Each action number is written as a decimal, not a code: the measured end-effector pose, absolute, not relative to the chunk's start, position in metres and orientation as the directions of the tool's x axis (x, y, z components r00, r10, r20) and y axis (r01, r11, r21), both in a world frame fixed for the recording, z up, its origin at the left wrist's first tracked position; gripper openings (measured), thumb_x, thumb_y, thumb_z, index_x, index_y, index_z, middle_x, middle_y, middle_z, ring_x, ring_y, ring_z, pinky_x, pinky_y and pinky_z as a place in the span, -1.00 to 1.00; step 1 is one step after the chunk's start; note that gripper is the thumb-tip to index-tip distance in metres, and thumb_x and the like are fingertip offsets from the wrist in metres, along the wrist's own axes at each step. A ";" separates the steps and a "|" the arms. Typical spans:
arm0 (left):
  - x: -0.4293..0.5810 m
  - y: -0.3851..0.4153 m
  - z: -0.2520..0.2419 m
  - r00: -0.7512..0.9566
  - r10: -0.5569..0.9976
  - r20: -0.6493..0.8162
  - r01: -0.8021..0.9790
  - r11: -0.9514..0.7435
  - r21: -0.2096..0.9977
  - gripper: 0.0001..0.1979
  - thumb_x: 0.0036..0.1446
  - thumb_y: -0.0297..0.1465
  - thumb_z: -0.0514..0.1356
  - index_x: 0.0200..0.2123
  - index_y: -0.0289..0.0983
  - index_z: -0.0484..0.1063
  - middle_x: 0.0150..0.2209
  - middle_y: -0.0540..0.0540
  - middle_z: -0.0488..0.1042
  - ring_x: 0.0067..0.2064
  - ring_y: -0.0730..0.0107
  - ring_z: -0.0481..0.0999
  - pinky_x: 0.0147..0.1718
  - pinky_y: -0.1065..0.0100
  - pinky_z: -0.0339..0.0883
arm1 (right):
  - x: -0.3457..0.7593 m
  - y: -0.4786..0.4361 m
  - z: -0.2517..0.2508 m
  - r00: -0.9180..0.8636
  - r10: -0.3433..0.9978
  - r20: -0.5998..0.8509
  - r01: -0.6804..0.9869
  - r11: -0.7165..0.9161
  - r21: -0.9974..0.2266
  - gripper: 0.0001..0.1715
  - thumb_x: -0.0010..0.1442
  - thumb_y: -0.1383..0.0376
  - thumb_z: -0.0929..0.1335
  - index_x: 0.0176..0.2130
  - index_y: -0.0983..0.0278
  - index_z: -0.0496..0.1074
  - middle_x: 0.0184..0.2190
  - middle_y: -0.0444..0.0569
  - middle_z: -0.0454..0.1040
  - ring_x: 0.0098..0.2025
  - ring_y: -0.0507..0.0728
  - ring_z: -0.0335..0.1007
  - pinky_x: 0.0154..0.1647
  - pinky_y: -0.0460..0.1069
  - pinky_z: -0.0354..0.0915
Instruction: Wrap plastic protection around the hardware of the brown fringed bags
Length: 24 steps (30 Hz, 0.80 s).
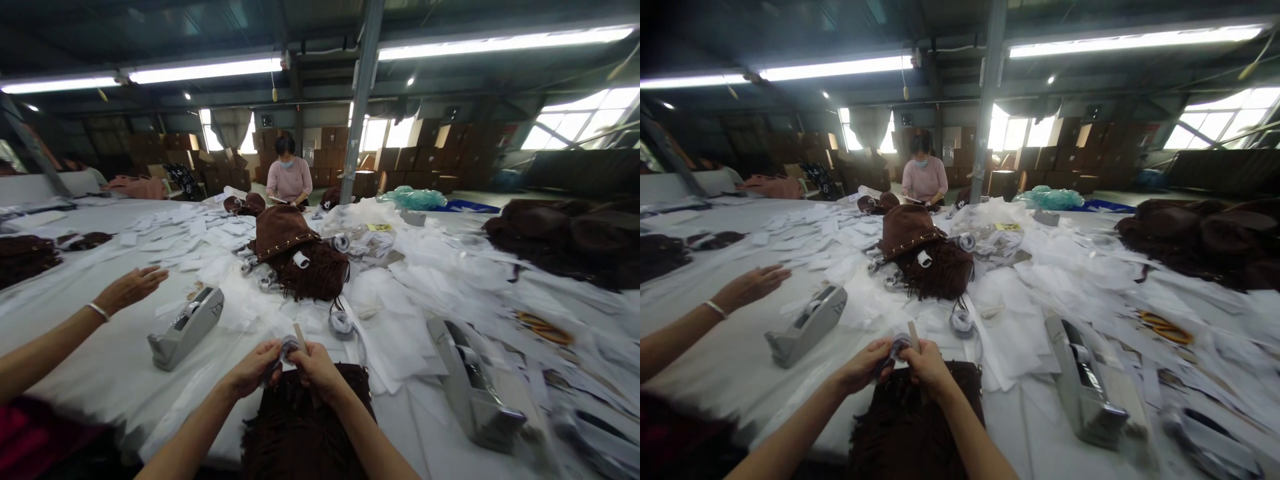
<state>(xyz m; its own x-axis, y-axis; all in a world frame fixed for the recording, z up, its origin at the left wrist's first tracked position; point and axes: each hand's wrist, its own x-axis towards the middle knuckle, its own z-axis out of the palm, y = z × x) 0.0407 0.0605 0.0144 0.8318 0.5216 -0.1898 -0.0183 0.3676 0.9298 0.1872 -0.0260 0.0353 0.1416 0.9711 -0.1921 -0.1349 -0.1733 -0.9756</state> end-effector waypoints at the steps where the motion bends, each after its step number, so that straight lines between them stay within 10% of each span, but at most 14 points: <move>1: 0.041 0.060 0.015 0.830 0.527 -0.183 -0.030 0.369 0.929 -0.59 0.09 -0.04 0.16 -0.29 -0.31 0.35 -0.70 0.08 0.32 -0.73 0.61 0.23 -0.72 0.57 -0.05 | 0.185 -0.025 0.035 0.165 0.969 -0.186 -0.114 -0.168 -0.979 -0.87 0.00 0.25 0.29 -0.43 0.28 0.31 -0.78 -0.36 0.04 -0.76 -0.10 -0.16 -0.73 -0.15 -0.08; 9: 0.042 0.057 0.021 0.798 0.582 -0.157 -0.107 0.393 0.913 -0.61 0.07 -0.12 0.23 -0.23 -0.34 0.41 -0.48 -0.08 0.47 -0.57 0.55 0.40 -0.64 0.57 0.15 | 0.177 -0.033 0.038 0.337 0.941 0.023 0.084 -0.005 -0.996 -0.75 0.04 0.14 0.31 -0.36 0.29 0.38 -0.53 -0.14 0.41 -0.51 0.01 0.28 -0.51 -0.13 0.17; 24: 0.040 0.056 0.021 0.818 0.565 -0.106 -0.066 0.276 0.959 -0.53 0.10 -0.07 0.17 -0.14 -0.37 0.39 -0.62 0.00 0.41 -0.68 0.61 0.26 -0.69 0.56 0.00 | 0.166 -0.060 0.044 0.301 0.901 -0.311 -0.259 -0.237 -0.936 -0.61 0.06 0.01 0.29 -0.51 0.27 0.28 -0.85 -0.34 0.07 -0.86 -0.12 -0.16 -0.83 -0.17 -0.21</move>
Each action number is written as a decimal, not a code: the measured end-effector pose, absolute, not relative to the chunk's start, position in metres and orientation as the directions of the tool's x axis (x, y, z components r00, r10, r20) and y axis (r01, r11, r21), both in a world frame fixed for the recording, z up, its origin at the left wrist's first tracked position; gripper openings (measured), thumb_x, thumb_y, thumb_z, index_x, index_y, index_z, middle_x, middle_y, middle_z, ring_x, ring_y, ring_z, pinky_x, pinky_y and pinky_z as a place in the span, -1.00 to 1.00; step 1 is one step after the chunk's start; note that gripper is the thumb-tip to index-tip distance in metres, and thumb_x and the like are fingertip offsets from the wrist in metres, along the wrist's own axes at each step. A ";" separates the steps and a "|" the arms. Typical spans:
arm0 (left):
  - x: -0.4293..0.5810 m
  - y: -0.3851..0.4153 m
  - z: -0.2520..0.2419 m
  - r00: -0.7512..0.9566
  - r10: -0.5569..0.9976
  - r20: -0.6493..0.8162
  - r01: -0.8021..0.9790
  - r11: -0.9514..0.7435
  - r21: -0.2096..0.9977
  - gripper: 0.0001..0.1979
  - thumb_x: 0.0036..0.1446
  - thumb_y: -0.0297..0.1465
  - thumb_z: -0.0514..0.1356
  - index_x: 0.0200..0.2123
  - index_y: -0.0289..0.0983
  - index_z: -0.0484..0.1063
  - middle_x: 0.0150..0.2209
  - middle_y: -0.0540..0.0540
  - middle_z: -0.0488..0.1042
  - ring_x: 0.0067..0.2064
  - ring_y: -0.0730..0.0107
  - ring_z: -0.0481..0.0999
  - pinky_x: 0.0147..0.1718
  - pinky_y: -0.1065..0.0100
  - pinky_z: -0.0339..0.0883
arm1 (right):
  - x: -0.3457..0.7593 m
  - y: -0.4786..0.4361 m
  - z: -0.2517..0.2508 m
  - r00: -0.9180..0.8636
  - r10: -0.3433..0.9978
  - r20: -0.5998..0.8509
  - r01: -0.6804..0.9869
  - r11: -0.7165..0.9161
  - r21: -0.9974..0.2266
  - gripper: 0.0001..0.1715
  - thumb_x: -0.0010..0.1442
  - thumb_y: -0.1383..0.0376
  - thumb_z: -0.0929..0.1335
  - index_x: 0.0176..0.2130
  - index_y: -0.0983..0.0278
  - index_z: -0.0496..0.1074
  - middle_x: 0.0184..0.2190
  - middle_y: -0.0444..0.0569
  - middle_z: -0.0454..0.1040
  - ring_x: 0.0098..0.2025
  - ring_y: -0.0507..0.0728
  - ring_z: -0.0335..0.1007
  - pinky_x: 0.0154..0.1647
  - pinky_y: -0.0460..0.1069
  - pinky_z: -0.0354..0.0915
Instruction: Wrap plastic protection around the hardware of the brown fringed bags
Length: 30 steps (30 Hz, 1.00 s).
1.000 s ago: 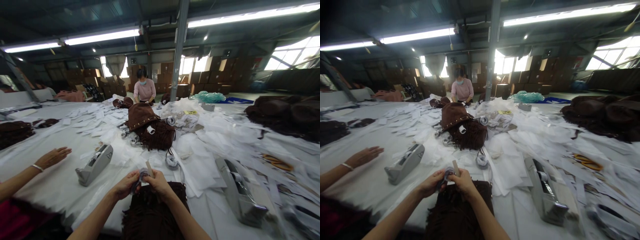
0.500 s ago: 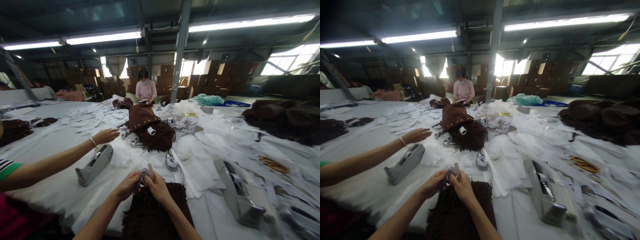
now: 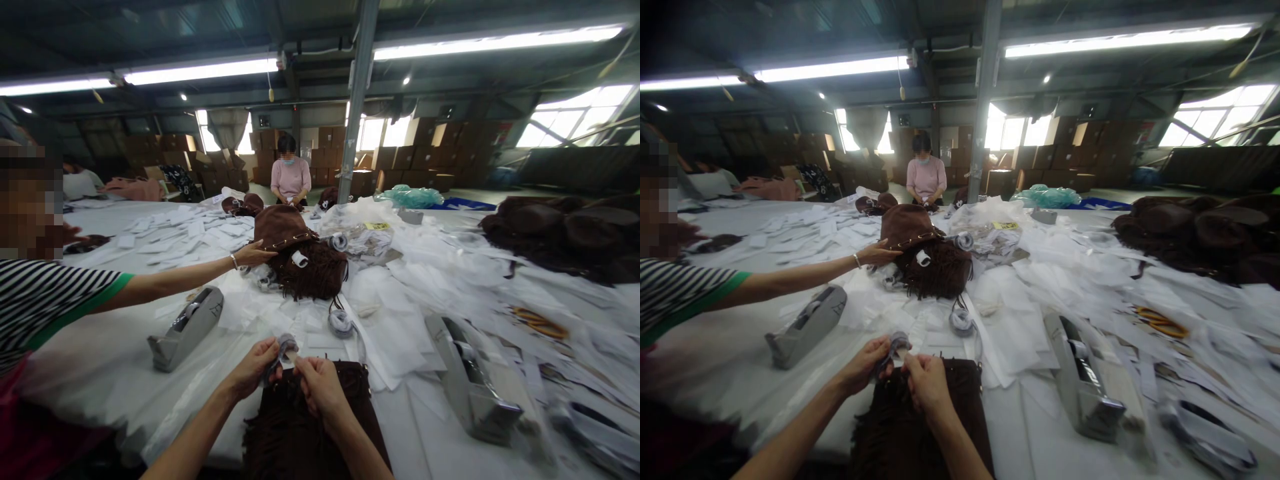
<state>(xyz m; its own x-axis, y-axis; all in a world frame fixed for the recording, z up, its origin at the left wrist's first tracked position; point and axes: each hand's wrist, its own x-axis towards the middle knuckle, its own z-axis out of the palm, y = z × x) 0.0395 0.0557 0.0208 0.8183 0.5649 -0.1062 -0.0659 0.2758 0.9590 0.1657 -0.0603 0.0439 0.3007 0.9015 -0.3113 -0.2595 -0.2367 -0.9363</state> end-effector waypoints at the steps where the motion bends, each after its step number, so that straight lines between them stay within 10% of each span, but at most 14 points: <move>1: 0.040 0.055 0.021 0.819 0.565 -0.100 -0.068 0.269 0.961 -0.55 0.10 -0.08 0.18 -0.16 -0.37 0.39 -0.62 0.01 0.40 -0.68 0.61 0.25 -0.69 0.56 -0.01 | 0.165 -0.059 0.043 0.314 0.901 -0.300 -0.254 -0.225 -0.941 -0.62 0.06 0.02 0.29 -0.52 0.28 0.28 -0.85 -0.34 0.07 -0.86 -0.12 -0.16 -0.82 -0.17 -0.20; 13: 0.042 0.053 0.019 0.772 0.631 -0.079 -0.063 0.199 0.978 -0.60 0.07 -0.06 0.19 -0.30 -0.32 0.34 -0.71 0.09 0.31 -0.70 0.61 0.18 -0.70 0.54 -0.07 | 0.155 -0.052 0.036 0.587 0.809 0.034 0.200 -0.103 -0.974 -0.58 0.07 0.12 0.27 -0.64 0.35 0.35 -0.71 -0.17 0.18 -0.62 -0.05 0.06 -0.63 -0.14 -0.03; 30: 0.045 0.049 0.018 0.731 0.682 -0.027 -0.031 0.073 0.997 -0.61 0.06 -0.07 0.20 -0.41 -0.25 0.16 -0.71 0.15 0.26 -0.71 0.61 0.15 -0.70 0.56 -0.11 | 0.161 -0.050 0.019 0.653 0.752 -0.085 0.037 -0.144 -0.989 -0.53 -0.04 -0.06 0.36 -0.59 0.28 0.35 -0.80 -0.20 0.20 -0.73 -0.02 0.08 -0.72 -0.12 -0.03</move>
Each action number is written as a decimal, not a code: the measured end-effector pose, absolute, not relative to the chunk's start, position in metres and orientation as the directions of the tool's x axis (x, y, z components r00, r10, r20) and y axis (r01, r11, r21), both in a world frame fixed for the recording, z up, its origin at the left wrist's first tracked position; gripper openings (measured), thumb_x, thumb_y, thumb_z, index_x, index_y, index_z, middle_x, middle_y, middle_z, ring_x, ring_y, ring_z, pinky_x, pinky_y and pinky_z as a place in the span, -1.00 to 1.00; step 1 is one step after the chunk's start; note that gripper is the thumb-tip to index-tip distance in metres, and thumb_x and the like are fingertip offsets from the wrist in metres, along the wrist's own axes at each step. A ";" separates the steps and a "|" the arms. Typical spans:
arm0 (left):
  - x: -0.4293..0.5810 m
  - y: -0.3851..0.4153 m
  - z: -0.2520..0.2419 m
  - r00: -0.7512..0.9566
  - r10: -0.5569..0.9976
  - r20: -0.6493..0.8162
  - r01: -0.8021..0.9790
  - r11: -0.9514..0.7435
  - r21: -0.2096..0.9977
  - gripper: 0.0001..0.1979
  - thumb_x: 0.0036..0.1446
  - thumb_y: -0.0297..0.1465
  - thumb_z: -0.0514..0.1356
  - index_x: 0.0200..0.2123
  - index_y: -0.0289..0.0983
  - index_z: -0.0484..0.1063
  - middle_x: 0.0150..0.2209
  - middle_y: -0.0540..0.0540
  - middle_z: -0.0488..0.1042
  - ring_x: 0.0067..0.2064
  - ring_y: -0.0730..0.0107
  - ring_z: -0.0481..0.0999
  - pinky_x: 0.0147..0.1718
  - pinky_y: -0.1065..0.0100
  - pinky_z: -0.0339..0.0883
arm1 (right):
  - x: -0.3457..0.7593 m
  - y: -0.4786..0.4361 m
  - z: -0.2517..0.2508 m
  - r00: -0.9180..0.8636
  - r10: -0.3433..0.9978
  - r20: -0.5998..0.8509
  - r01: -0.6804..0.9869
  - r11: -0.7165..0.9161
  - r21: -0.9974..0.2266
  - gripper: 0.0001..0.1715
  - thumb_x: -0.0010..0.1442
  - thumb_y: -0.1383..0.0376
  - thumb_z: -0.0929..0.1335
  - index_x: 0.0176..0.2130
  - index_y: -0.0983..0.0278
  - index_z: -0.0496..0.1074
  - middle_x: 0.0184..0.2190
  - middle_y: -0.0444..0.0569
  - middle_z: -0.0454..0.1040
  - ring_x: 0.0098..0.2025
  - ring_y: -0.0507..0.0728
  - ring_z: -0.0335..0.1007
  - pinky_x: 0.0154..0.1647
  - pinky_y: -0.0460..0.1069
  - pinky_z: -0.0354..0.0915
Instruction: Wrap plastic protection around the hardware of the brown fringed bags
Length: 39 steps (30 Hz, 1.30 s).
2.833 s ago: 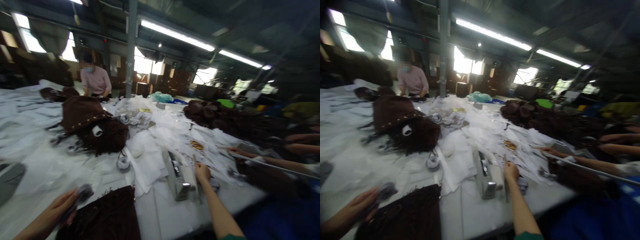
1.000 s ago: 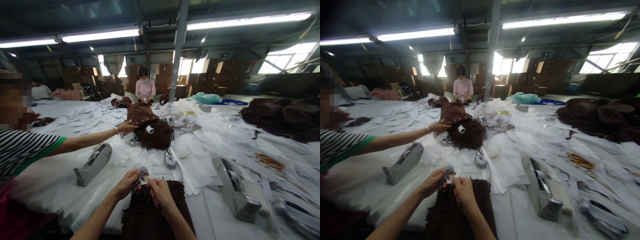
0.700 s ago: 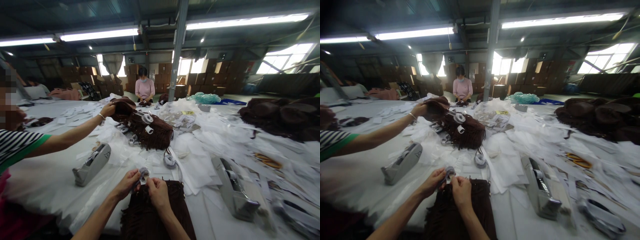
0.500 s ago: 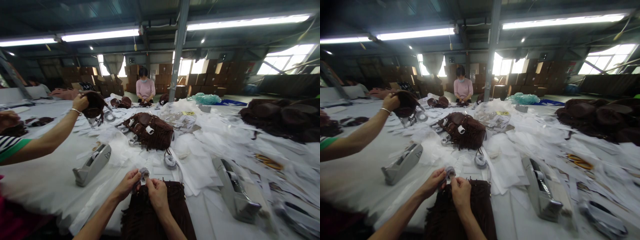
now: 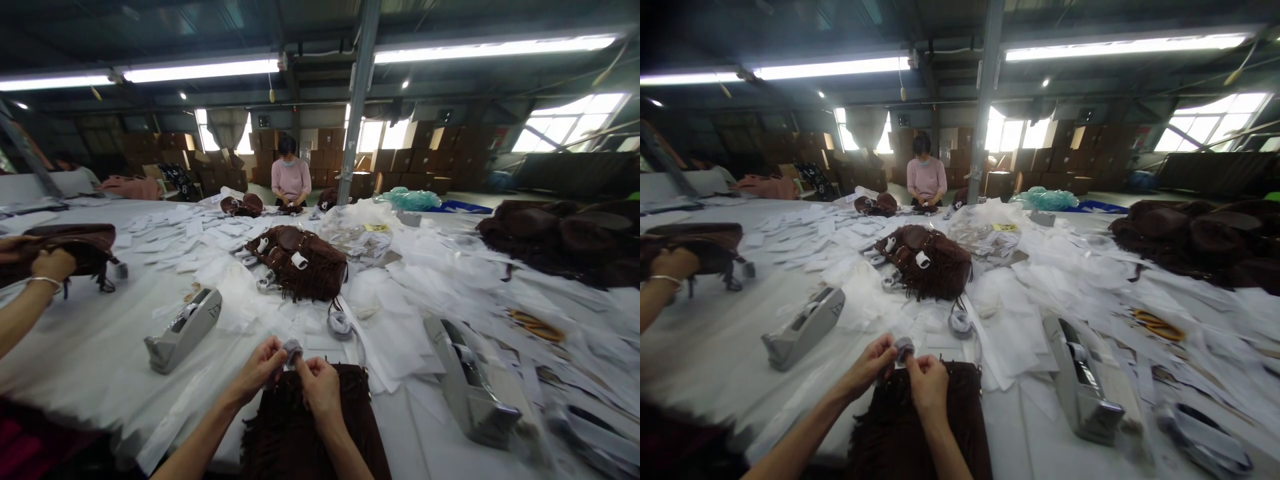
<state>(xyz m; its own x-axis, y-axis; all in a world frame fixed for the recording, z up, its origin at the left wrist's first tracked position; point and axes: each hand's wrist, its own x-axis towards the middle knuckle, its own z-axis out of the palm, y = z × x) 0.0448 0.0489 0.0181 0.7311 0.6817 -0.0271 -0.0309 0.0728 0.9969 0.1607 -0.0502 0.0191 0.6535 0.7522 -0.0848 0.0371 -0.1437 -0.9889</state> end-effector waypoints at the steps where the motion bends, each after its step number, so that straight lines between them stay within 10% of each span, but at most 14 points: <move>1: 0.045 0.049 0.018 0.730 0.683 -0.029 -0.029 0.074 0.997 -0.61 0.06 -0.08 0.20 -0.41 -0.25 0.16 -0.71 0.15 0.26 -0.70 0.62 0.16 -0.70 0.56 -0.11 | 0.161 -0.052 0.019 0.639 0.764 -0.089 0.031 -0.141 -0.990 -0.52 -0.03 -0.08 0.35 -0.59 0.28 0.35 -0.81 -0.19 0.20 -0.74 -0.01 0.09 -0.72 -0.12 -0.01; 13: 0.046 0.047 0.031 0.768 0.640 -0.031 -0.007 0.057 0.998 -0.65 -0.01 -0.18 0.27 -0.43 -0.27 0.18 -0.63 0.14 0.25 -0.66 0.63 0.18 -0.67 0.56 -0.02 | 0.155 -0.064 0.020 0.672 0.679 0.296 0.453 -0.060 -0.890 -0.71 0.11 0.17 0.31 -0.51 0.29 0.46 -0.52 0.03 0.49 -0.45 0.12 0.38 -0.35 -0.05 0.23; 19: 0.043 0.047 0.030 0.802 0.595 -0.049 0.010 0.069 0.998 -0.67 -0.03 -0.24 0.30 -0.39 -0.26 0.20 -0.58 0.12 0.28 -0.63 0.63 0.18 -0.65 0.53 -0.04 | 0.164 -0.062 0.019 0.588 0.808 0.041 0.132 -0.045 -0.990 -0.35 0.05 0.07 0.35 0.05 0.37 0.33 -0.62 -0.15 0.40 -0.60 0.06 0.29 -0.57 -0.09 0.22; 30: 0.046 0.045 0.032 0.836 0.548 -0.034 -0.053 0.142 0.989 -0.62 -0.09 -0.30 0.34 -0.23 -0.30 0.29 -0.39 -0.02 0.44 -0.45 0.52 0.36 -0.50 0.50 0.14 | 0.160 -0.056 0.009 0.606 0.781 0.151 0.307 -0.054 -0.950 -0.61 0.06 0.26 0.28 -0.12 0.32 0.49 -0.24 0.07 0.55 -0.18 0.23 0.45 -0.15 0.00 0.31; 35: 0.039 0.050 0.029 0.763 0.645 -0.047 -0.016 0.091 0.996 -0.68 -0.04 -0.22 0.30 -0.36 -0.31 0.30 -0.59 0.11 0.29 -0.63 0.62 0.18 -0.66 0.53 -0.02 | 0.167 -0.066 0.018 0.424 0.904 -0.052 0.025 -0.070 -0.997 -0.35 0.08 0.13 0.34 0.09 0.40 0.29 -0.45 -0.03 0.51 -0.45 0.10 0.42 -0.44 -0.07 0.30; 39: 0.036 0.050 0.032 0.807 0.589 -0.034 -0.035 0.106 0.994 -0.68 -0.06 -0.24 0.32 -0.33 -0.32 0.35 -0.53 0.06 0.35 -0.58 0.60 0.23 -0.62 0.53 0.04 | 0.170 -0.075 0.013 0.419 0.887 -0.193 0.033 -0.227 -0.973 -0.51 0.04 -0.01 0.35 -0.32 0.40 0.47 -0.65 -0.09 0.39 -0.70 0.00 0.22 -0.68 -0.11 0.09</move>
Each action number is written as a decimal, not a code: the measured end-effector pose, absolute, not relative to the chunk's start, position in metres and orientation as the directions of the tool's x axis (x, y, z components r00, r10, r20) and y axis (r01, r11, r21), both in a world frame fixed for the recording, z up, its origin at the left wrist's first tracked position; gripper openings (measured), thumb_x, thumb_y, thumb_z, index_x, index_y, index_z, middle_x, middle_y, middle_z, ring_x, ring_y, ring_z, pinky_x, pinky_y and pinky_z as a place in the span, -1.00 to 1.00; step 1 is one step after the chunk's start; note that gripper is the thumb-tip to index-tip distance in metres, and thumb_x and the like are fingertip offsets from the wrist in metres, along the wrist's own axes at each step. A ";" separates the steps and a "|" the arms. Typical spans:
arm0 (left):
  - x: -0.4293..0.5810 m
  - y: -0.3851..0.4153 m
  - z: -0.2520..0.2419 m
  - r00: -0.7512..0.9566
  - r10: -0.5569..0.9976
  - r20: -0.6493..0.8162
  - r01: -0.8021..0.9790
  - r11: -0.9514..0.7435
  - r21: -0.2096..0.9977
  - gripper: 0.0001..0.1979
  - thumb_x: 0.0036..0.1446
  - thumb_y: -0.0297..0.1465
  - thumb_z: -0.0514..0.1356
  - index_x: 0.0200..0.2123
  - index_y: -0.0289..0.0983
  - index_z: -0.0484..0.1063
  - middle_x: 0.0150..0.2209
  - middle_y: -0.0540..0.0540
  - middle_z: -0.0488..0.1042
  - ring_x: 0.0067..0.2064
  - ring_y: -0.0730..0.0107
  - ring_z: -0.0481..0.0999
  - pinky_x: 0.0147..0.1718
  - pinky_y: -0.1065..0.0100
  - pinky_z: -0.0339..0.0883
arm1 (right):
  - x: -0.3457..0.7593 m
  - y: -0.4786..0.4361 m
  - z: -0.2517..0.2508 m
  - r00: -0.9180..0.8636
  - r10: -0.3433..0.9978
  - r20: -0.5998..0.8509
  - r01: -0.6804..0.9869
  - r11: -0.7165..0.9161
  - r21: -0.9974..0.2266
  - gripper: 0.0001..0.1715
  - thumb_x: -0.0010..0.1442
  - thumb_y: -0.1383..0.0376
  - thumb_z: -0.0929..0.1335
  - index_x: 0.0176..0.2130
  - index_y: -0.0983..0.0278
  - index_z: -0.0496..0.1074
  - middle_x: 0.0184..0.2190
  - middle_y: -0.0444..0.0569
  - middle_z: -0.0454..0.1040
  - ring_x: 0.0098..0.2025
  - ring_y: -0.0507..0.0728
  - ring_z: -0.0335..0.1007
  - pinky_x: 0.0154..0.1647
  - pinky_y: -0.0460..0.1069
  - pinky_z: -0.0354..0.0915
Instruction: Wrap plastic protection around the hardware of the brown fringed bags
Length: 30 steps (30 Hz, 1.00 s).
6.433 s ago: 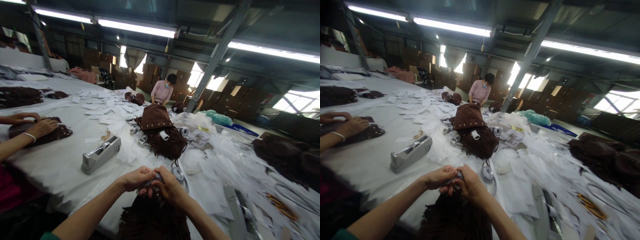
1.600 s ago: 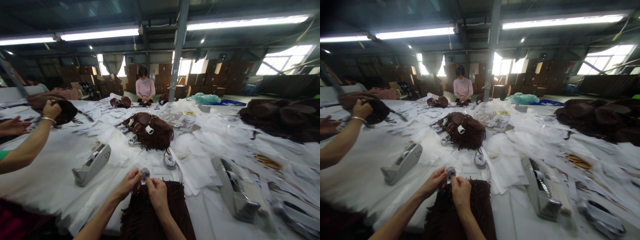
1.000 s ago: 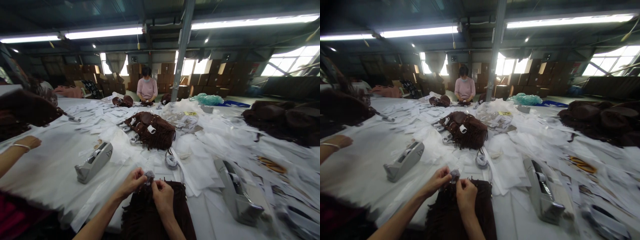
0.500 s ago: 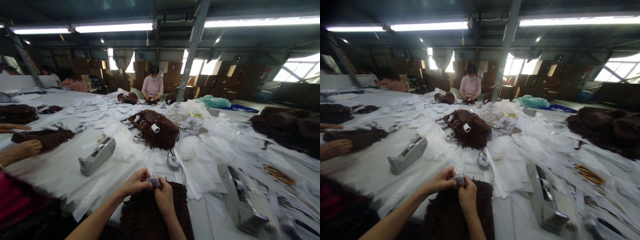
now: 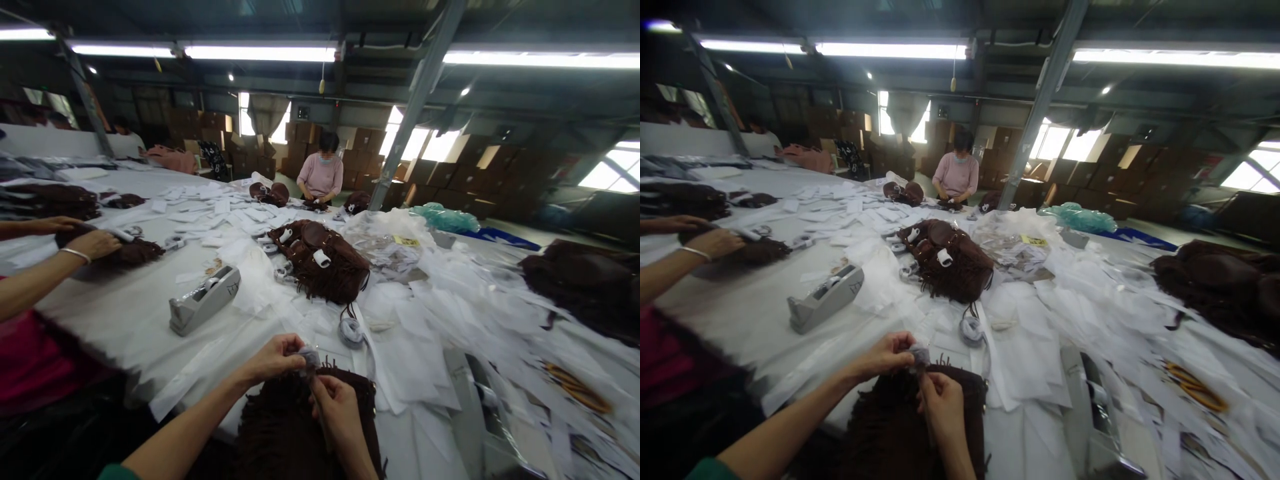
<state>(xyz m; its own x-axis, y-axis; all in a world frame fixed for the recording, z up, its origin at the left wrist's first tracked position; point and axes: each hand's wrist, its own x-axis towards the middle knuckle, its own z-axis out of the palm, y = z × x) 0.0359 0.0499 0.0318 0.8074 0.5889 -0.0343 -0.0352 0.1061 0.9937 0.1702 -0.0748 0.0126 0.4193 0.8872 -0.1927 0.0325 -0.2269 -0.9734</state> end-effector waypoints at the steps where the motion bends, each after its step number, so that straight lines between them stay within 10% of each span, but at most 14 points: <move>1: 0.036 0.050 0.033 0.820 0.572 -0.021 -0.053 0.113 0.992 -0.69 -0.07 -0.26 0.33 -0.32 -0.32 0.35 -0.48 0.03 0.39 -0.53 0.56 0.29 -0.57 0.52 0.10 | 0.169 -0.076 0.011 0.458 0.875 -0.157 0.087 -0.219 -0.972 -0.51 0.03 -0.04 0.35 -0.39 0.38 0.47 -0.66 -0.08 0.39 -0.71 0.01 0.21 -0.69 -0.11 0.08; 7: 0.034 0.052 0.033 0.858 0.514 0.006 -0.095 0.146 0.985 -0.72 -0.08 -0.38 0.32 -0.28 -0.31 0.36 -0.35 -0.04 0.47 -0.35 0.44 0.41 -0.36 0.45 0.21 | 0.154 -0.077 0.013 0.585 0.763 0.276 0.512 -0.084 -0.855 -0.64 0.11 0.07 0.31 -0.36 0.28 0.54 -0.40 0.07 0.55 -0.34 0.19 0.46 -0.25 -0.03 0.27; 13: 0.032 0.051 0.033 0.835 0.546 0.065 -0.080 0.004 0.997 -0.73 -0.09 -0.41 0.31 -0.27 -0.28 0.38 -0.36 -0.01 0.48 -0.35 0.40 0.40 -0.35 0.44 0.20 | 0.158 -0.074 0.015 0.625 0.779 0.053 0.363 -0.231 -0.903 -0.50 0.07 0.06 0.34 -0.11 0.35 0.46 -0.69 -0.17 0.32 -0.61 0.07 0.24 -0.54 -0.08 0.16; 18: 0.029 0.054 0.039 0.890 0.450 0.068 -0.046 -0.060 0.997 -0.78 -0.07 -0.30 0.31 -0.35 -0.27 0.42 -0.43 0.03 0.43 -0.43 0.44 0.32 -0.43 0.46 0.17 | 0.163 -0.071 0.016 0.457 0.887 0.065 0.360 -0.118 -0.925 -0.17 0.14 0.16 0.29 0.29 0.38 -0.01 -0.69 -0.28 0.22 -0.65 0.02 0.13 -0.59 -0.12 0.10; 24: 0.021 0.066 0.043 0.940 0.335 -0.058 0.085 -0.066 0.994 -0.67 -0.02 -0.12 0.26 -0.38 -0.28 0.42 -0.59 0.09 0.23 -0.59 0.56 0.12 -0.65 0.49 -0.03 | 0.174 -0.063 0.027 0.211 0.953 0.217 0.571 0.060 -0.819 -0.50 0.16 0.30 0.25 0.11 0.29 0.31 -0.27 0.02 0.54 -0.29 0.14 0.47 -0.26 -0.06 0.32; 30: 0.019 0.080 0.040 0.962 0.227 -0.149 0.166 -0.060 0.984 -0.61 -0.11 -0.09 0.32 -0.43 -0.31 0.41 -0.58 0.09 0.27 -0.57 0.58 0.17 -0.62 0.51 -0.01 | 0.179 -0.057 0.024 0.074 0.965 0.251 0.694 0.131 -0.708 -0.62 0.16 0.36 0.22 0.00 0.31 0.28 -0.43 -0.03 0.53 -0.43 0.13 0.50 -0.38 -0.07 0.37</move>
